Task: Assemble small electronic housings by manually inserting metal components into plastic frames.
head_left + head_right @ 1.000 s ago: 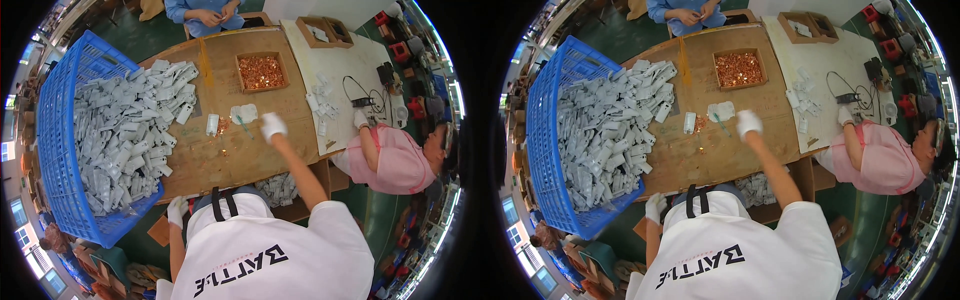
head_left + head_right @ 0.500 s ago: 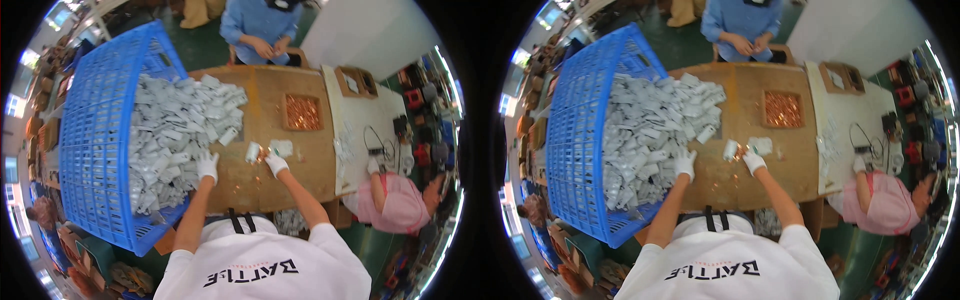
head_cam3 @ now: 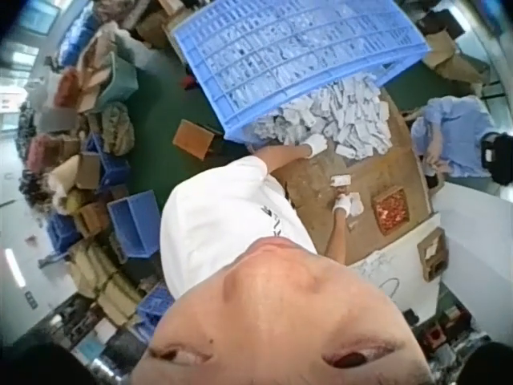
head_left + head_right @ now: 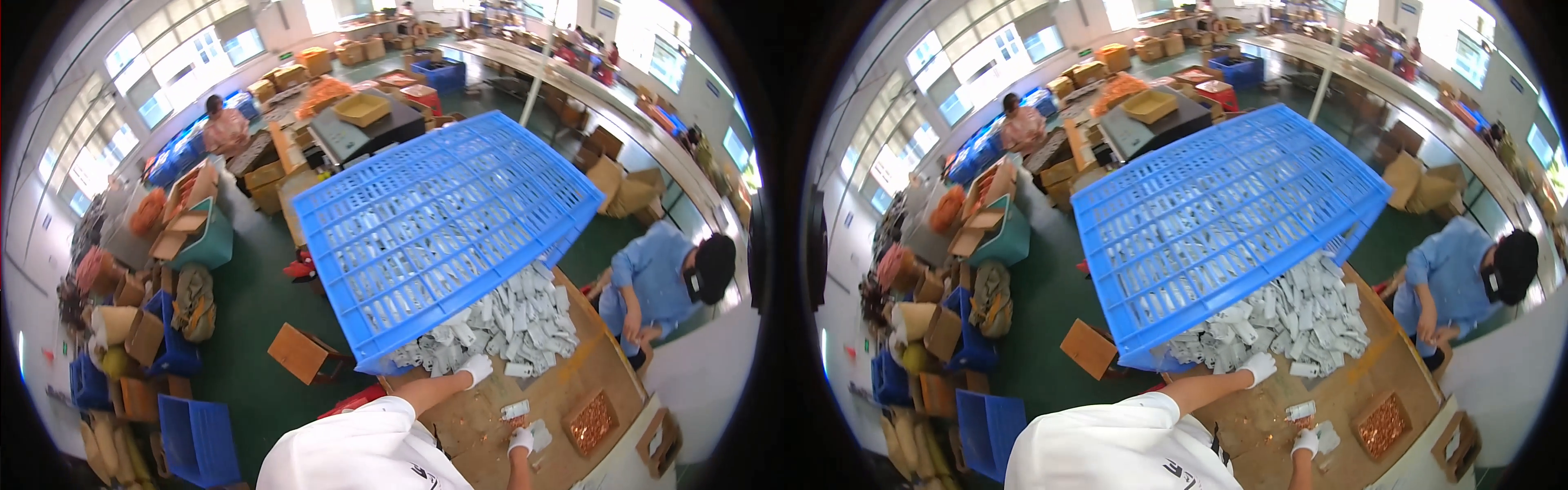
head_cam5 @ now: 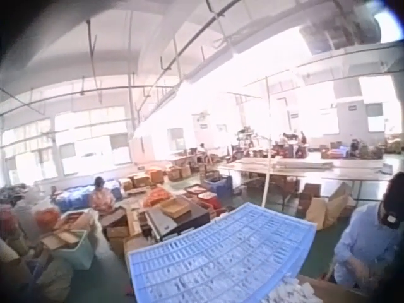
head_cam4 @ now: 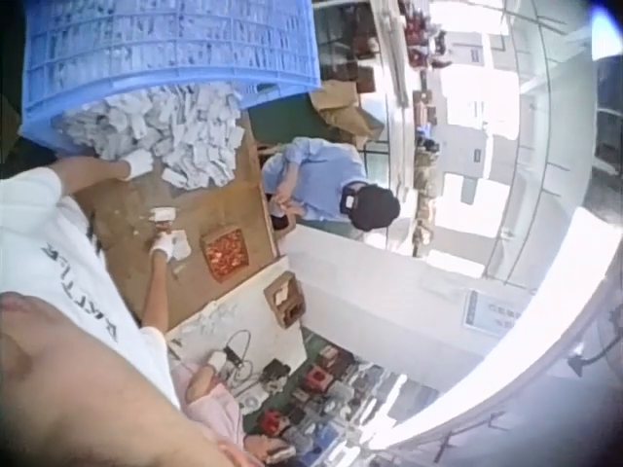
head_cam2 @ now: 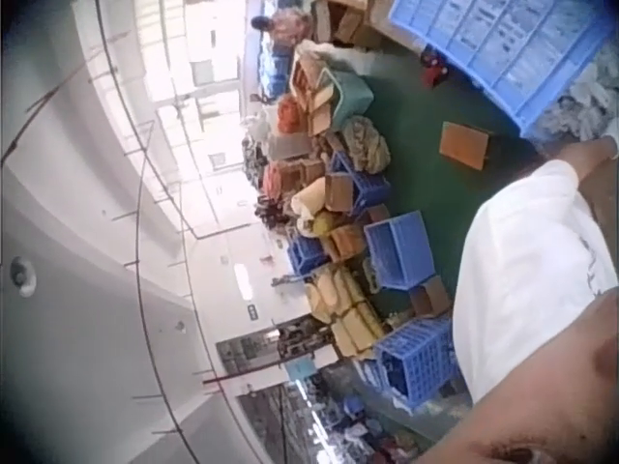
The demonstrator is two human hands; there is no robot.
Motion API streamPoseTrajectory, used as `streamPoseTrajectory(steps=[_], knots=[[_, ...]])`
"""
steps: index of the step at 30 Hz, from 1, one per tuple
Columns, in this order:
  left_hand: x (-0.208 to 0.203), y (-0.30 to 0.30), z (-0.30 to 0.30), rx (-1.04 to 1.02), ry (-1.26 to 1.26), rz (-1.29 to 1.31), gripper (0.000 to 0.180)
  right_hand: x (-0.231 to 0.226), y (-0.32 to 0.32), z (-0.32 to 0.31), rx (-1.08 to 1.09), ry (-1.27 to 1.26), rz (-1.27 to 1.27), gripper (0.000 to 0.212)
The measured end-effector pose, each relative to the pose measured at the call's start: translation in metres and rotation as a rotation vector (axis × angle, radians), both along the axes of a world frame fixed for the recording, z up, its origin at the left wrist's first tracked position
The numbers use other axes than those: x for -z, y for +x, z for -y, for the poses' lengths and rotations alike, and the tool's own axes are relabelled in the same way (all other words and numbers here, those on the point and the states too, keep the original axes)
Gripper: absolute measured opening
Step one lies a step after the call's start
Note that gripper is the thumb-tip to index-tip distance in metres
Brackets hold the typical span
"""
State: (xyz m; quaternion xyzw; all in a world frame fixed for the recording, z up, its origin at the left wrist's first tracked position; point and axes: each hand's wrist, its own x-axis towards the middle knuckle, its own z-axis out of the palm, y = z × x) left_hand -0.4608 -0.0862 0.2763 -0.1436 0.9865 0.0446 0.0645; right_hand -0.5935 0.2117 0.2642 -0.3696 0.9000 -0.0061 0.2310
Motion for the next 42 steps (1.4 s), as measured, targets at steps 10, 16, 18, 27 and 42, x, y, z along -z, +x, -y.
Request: streamPoseTrajectory(steps=[10,16,18,27,42], knots=[[-0.029,0.013,-0.013,-0.028,0.096,-0.080,0.008,0.004,-0.009,0.010,0.000,0.263,0.008,0.032],[-0.045,0.046,-0.025,-0.348,0.607,-0.398,0.019,0.003,-0.009,0.000,0.074,0.242,0.092,0.037],[-0.037,0.065,-0.037,-0.626,1.114,-0.538,0.020,0.009,-0.012,0.002,0.067,0.193,0.066,0.036],[-0.133,0.138,-0.073,-0.692,2.616,0.497,0.040,0.039,0.008,0.004,0.392,0.148,-0.070,0.026],[-0.105,0.135,-0.093,-0.646,1.685,0.284,0.038,-0.080,0.051,0.023,0.581,-0.279,0.267,0.028]])
